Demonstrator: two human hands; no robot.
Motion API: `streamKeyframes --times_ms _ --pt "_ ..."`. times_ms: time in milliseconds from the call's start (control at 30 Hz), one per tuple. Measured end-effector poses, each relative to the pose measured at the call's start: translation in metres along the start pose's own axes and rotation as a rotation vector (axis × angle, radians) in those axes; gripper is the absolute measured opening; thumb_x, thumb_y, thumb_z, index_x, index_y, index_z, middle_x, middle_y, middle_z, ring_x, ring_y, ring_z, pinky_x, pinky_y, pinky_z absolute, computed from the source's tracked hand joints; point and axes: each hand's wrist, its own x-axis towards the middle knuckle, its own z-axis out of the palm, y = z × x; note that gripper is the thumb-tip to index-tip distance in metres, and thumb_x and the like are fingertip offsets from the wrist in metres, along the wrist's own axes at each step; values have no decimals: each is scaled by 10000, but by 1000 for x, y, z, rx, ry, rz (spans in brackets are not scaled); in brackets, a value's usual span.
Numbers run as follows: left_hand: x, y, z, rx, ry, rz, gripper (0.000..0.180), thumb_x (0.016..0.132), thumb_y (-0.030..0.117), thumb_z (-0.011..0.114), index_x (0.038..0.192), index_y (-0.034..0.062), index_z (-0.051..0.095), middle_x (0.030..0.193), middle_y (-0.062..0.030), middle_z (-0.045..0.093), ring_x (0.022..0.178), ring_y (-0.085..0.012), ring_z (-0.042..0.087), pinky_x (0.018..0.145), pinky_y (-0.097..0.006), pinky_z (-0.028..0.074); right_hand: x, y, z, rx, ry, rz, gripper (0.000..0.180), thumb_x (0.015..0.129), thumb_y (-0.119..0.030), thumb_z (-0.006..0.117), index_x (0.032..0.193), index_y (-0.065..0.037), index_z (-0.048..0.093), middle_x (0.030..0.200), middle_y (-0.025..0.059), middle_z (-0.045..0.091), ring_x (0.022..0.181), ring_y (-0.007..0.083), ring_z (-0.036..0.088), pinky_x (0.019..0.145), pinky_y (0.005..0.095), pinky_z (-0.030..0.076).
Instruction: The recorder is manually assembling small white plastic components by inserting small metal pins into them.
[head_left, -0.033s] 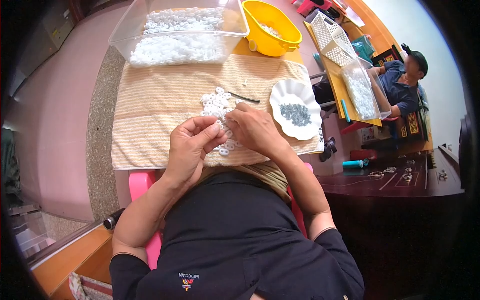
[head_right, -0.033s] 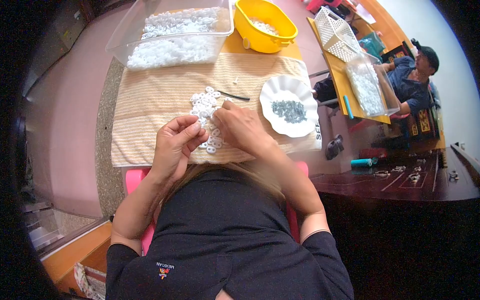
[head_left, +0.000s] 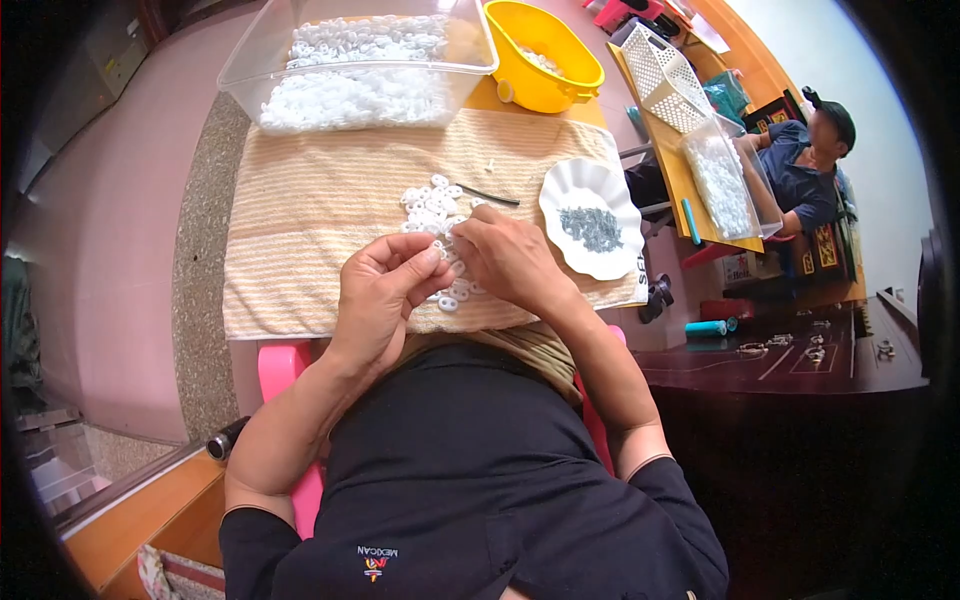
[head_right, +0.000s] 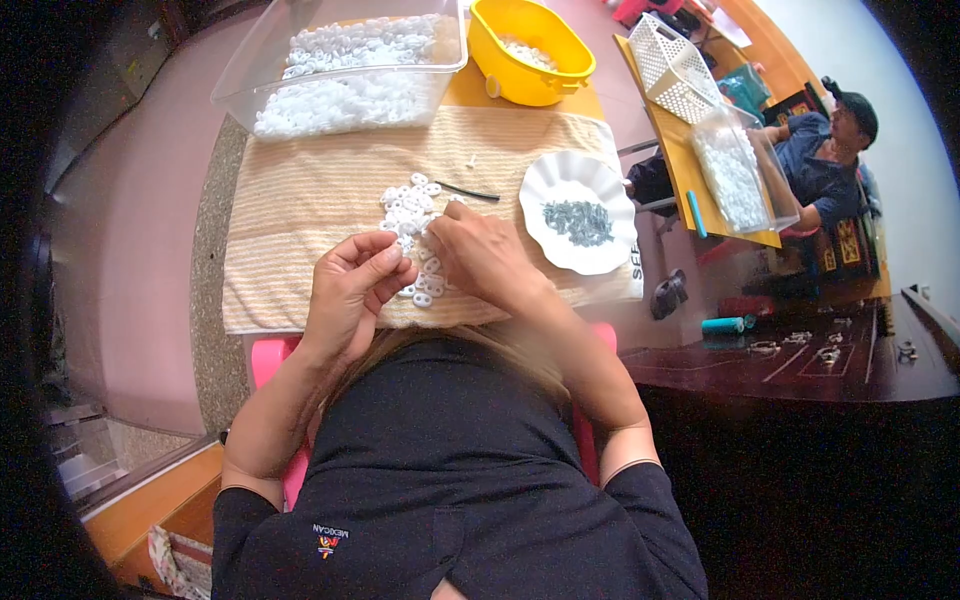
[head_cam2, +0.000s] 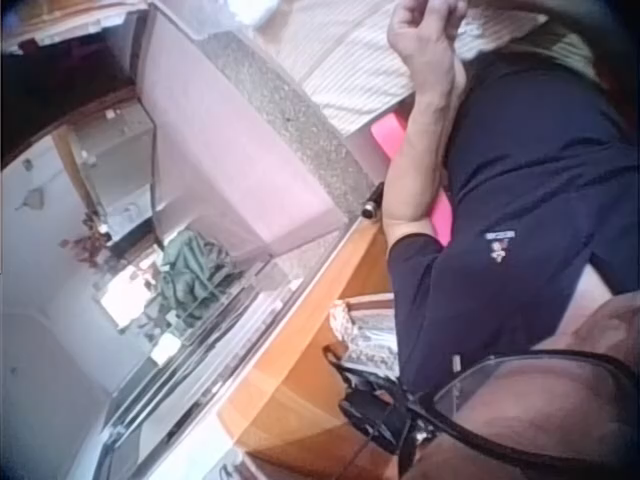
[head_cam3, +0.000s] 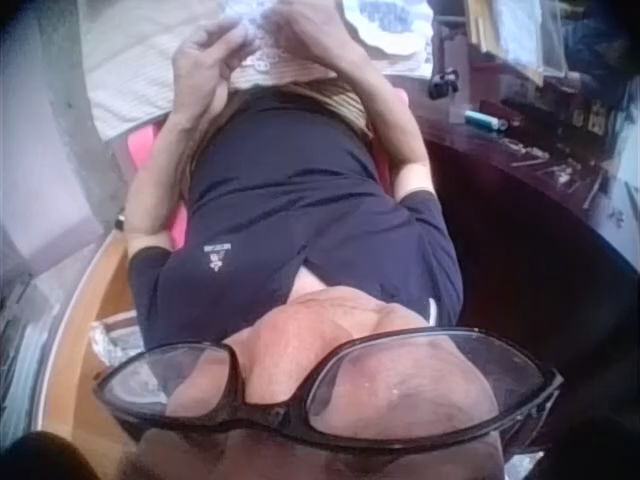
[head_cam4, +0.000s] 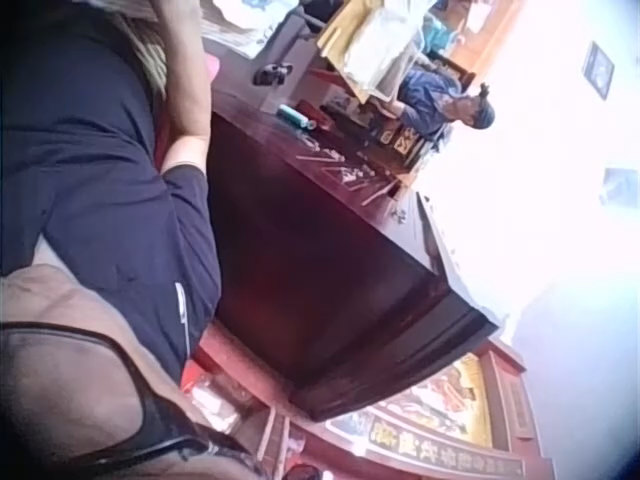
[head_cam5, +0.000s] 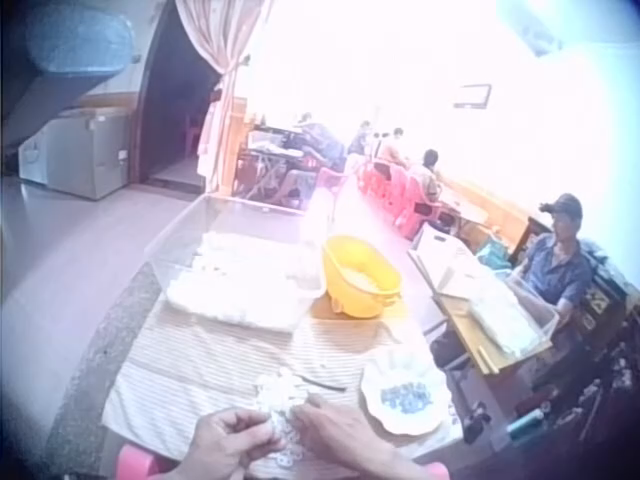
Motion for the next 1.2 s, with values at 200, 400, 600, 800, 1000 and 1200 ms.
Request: streamKeyframes --times_ms 200,400,600,800,1000,1200 --pt "0 0 0 9 10 -3 160 880 20 639 1033 -4 601 881 -90 658 790 -163 666 758 -294 590 -5 3 4 11 97 -41 156 874 -143 579 979 -32 609 847 152 587 757 364 613 648 444 495" --pt "0 -1 0 1 -4 5 147 885 29 638 1025 1 601 877 -86 658 784 -162 665 753 -290 589 -13 -9 -5 439 176 24 111 915 -76 578 994 -1 602 806 125 633 662 214 638 599 330 506" --pt "0 -2 2 -20 -9 -2 136 888 29 634 1017 6 600 874 -81 655 787 -160 664 748 -288 589 -21 -6 4 1215 101 225 159 912 -66 626 1014 55 604 847 72 664 752 115 647 660 239 534" --pt "-2 -4 3 -47 -31 -21 144 891 11 622 1029 -19 594 895 -96 648 804 -165 657 768 -281 578 -24 -4 6 1361 58 247 192 871 -59 679 1022 40 615 890 85 670 777 129 654 692 252 546" --pt "-3 -3 4 -70 -48 -27 139 892 11 619 1026 -18 595 895 -104 652 803 -175 662 767 -280 576 -25 -7 5 1456 27 272 219 851 -40 690 1044 35 619 900 92 673 794 137 654 708 261 548" --pt "-3 -3 4 -59 -51 -31 141 893 9 617 1028 -22 593 904 -112 654 795 -182 668 767 -285 577 -25 -6 5 1480 -8 265 206 848 -35 689 1030 40 628 901 95 677 774 137 653 693 258 544"
